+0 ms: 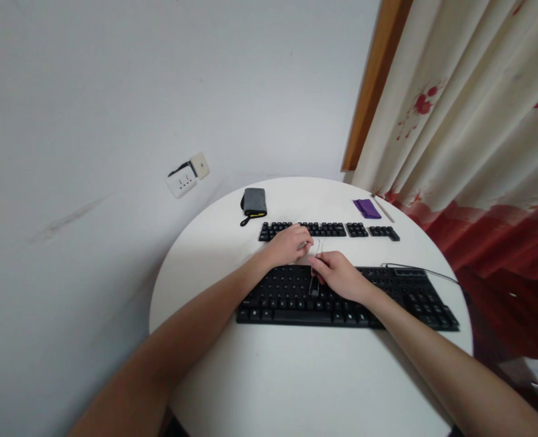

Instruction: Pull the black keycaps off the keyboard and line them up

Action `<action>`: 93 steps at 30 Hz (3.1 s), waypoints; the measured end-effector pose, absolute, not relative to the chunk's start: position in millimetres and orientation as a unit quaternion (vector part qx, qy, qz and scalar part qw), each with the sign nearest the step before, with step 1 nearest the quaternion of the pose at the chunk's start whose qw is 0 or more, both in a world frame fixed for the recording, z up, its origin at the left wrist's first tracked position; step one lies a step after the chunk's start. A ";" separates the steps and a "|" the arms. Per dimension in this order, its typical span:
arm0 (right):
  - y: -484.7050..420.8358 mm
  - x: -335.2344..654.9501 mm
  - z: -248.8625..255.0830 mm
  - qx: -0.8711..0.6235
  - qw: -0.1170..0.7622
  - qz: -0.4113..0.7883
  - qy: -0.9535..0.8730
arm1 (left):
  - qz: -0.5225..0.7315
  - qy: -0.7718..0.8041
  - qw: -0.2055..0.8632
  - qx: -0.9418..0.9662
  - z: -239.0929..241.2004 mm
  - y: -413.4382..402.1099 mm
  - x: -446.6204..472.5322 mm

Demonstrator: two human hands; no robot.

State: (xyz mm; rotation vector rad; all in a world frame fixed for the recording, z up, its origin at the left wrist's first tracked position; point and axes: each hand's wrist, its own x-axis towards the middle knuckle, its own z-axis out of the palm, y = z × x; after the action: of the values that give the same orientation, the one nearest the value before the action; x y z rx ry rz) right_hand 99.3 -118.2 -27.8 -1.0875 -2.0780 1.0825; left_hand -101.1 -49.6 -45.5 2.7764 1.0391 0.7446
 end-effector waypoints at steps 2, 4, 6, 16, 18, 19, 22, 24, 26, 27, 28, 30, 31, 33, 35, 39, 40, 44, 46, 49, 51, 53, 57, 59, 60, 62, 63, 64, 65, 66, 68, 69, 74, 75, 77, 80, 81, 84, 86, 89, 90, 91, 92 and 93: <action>-116.3 99.3 -27.3 -0.403 0.289 0.411 -0.765 | 0.244 0.337 0.041 0.908 -46.1 -48.7 -101.1; -113.6 102.7 -24.1 -0.402 0.318 0.399 -0.761 | 0.251 0.337 0.039 0.907 -46.7 -48.0 -101.1; -108.7 109.0 -20.4 -0.418 0.367 0.373 -0.742 | 0.262 0.339 0.042 0.903 -45.7 -47.8 -100.7; -88.4 131.7 -15.7 -0.465 0.469 0.269 -0.701 | 0.327 0.406 0.159 0.838 -13.2 -78.3 -79.3; -92.6 129.0 -15.5 -0.441 0.459 0.278 -0.720 | 0.324 0.399 0.153 0.844 -13.7 -85.9 -73.4; -94.8 127.4 -15.3 -0.429 0.453 0.282 -0.729 | 0.326 0.392 0.148 0.847 -15.1 -88.4 -71.2; -99.2 123.7 -14.7 -0.406 0.438 0.285 -0.750 | 0.336 0.381 0.150 0.848 -21.5 -90.5 -68.0; -99.1 123.0 -15.6 -0.402 0.432 0.279 -0.758 | 0.358 0.390 0.161 0.833 -26.4 -88.7 -68.0; -96.7 123.3 -18.0 -0.413 0.436 0.268 -0.753 | 0.381 0.392 0.175 0.819 -30.9 -85.9 -68.6; -95.1 123.5 -19.7 -0.424 0.443 0.264 -0.745 | 0.392 0.387 0.183 0.814 -32.9 -84.5 -68.9; -93.4 123.6 -21.4 -0.439 0.451 0.267 -0.730 | 0.401 0.380 0.193 0.811 -34.6 -83.4 -69.2; -90.7 122.8 -24.0 -0.467 0.467 0.312 -0.683 | 0.411 0.366 0.210 0.808 -36.8 -82.1 -69.4; -90.0 121.8 -24.3 -0.477 0.472 0.356 -0.651 | 0.412 0.362 0.214 0.808 -37.2 -82.1 -69.4; -90.1 119.3 -22.7 -0.485 0.467 0.458 -0.580 | 0.402 0.361 0.203 0.816 -36.6 -83.1 -69.5; -91.8 116.9 -18.8 -0.484 0.452 0.530 -0.529 | 0.384 0.359 0.181 0.831 -34.5 -84.6 -70.0; -94.1 115.5 -14.4 -0.474 0.453 0.546 -0.521 | 0.368 0.345 0.151 0.850 -30.4 -85.6 -72.3; -93.8 115.6 -15.3 -0.470 0.462 0.535 -0.529 | 0.366 0.340 0.143 0.855 -29.9 -85.1 -72.8; -90.6 116.3 -22.7 -0.470 0.480 0.478 -0.565 | 0.337 0.318 0.116 0.879 -30.6 -82.4 -73.7; -89.9 116.3 -25.5 -0.476 0.478 0.460 -0.577 | 0.329 0.305 0.111 0.887 -31.8 -81.6 -73.3; -90.6 115.9 -26.7 -0.482 0.473 0.437 -0.594 | 0.329 0.290 0.109 0.892 -33.0 -81.9 -72.9; -91.5 115.6 -26.6 -0.487 0.464 0.423 -0.607 | 0.327 0.294 0.113 0.891 -32.7 -83.1 -73.2; -92.2 115.0 -27.0 -0.491 0.456 0.411 -0.618 | 0.322 0.300 0.118 0.890 -31.6 -84.9 -73.9; -92.5 113.9 -28.7 -0.494 0.449 0.388 -0.635 | 0.316 0.290 0.123 0.895 -29.2 -88.2 -74.3; -92.3 113.7 -29.4 -0.497 0.447 0.389 -0.634 | 0.318 0.285 0.128 0.895 -29.2 -88.7 -73.2; -92.1 113.8 -29.6 -0.499 0.448 0.393 -0.630 | 0.325 0.285 0.129 0.892 -29.5 -88.4 -72.5; -91.5 114.2 -29.8 -0.505 0.450 0.404 -0.616 | 0.359 0.302 0.118 0.875 -30.5 -86.6 -71.4; -91.2 114.6 -29.7 -0.509 0.452 0.408 -0.609 | 0.382 0.319 0.105 0.861 -31.0 -84.9 -71.6; -90.8 114.9 -29.6 -0.513 0.452 0.412 -0.603 | 0.404 0.341 0.090 0.844 -31.3 -82.6 -72.4; -90.4 115.2 -29.4 -0.516 0.453 0.414 -0.598 | 0.419 0.366 0.075 0.828 -31.3 -79.9 -74.2; -90.1 115.5 -29.1 -0.519 0.454 0.414 -0.594 | 0.427 0.392 0.066 0.813 -31.0 -76.6 -76.8; -89.5 115.6 -28.8 -0.520 0.458 0.415 -0.590 | 0.422 0.440 0.061 0.791 -29.8 -69.5 -84.3; -89.3 115.6 -28.7 -0.518 0.461 0.415 -0.589 | 0.414 0.460 0.061 0.783 -29.2 -66.0 -88.6; -88.7 115.5 -29.9 -0.515 0.460 0.426 -0.585 | 0.314 0.468 0.036 0.825 -31.4 -58.3 -100.1; -88.6 115.7 -30.2 -0.515 0.460 0.427 -0.584 | 0.286 0.458 0.027 0.841 -32.9 -58.9 -99.4; -88.4 116.3 -30.2 -0.515 0.461 0.428 -0.582 | 0.232 0.441 0.012 0.867 -35.4 -60.9 -96.8; -88.7 117.0 -28.5 -0.513 0.466 0.426 -0.581 | 0.174 0.435 0.005 0.883 -36.0 -63.6 -94.4; -89.0 117.0 -27.6 -0.512 0.468 0.426 -0.581 | 0.163 0.433 0.003 0.887 -35.5 -64.1 -94.6; -90.1 116.7 -24.8 -0.510 0.472 0.428 -0.578 | 0.151 0.414 -0.009 0.898 -33.8 -65.2 -96.9; -90.5 116.3 -23.6 -0.512 0.474 0.427 -0.576 | 0.158 0.405 -0.018 0.900 -34.4 -65.8 -97.8; -90.2 116.0 -23.9 -0.511 0.474 0.426 -0.577 | 0.183 0.415 -0.031 0.891 -37.6 -66.1 -95.8; -90.0 116.1 -24.4 -0.509 0.474 0.425 -0.579 | 0.191 0.422 -0.036 0.885 -38.8 -66.0 -94.5; -89.7 116.1 -24.9 -0.507 0.473 0.425 -0.582 | 0.200 0.429 -0.040 0.880 -39.8 -65.9 -93.2; -89.5 116.2 -25.5 -0.506 0.471 0.425 -0.584 | 0.209 0.435 -0.043 0.875 -40.4 -65.8 -91.9; -89.4 116.4 -26.0 -0.506 0.470 0.424 -0.586 | 0.217 0.439 -0.044 0.871 -40.6 -65.8 -90.9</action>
State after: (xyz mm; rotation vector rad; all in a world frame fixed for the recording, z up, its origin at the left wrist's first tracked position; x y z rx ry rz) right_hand 116.4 -89.4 -26.0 -1.2412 -1.4354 1.0389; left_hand -90.9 -65.8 -40.6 2.8142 1.4206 0.7004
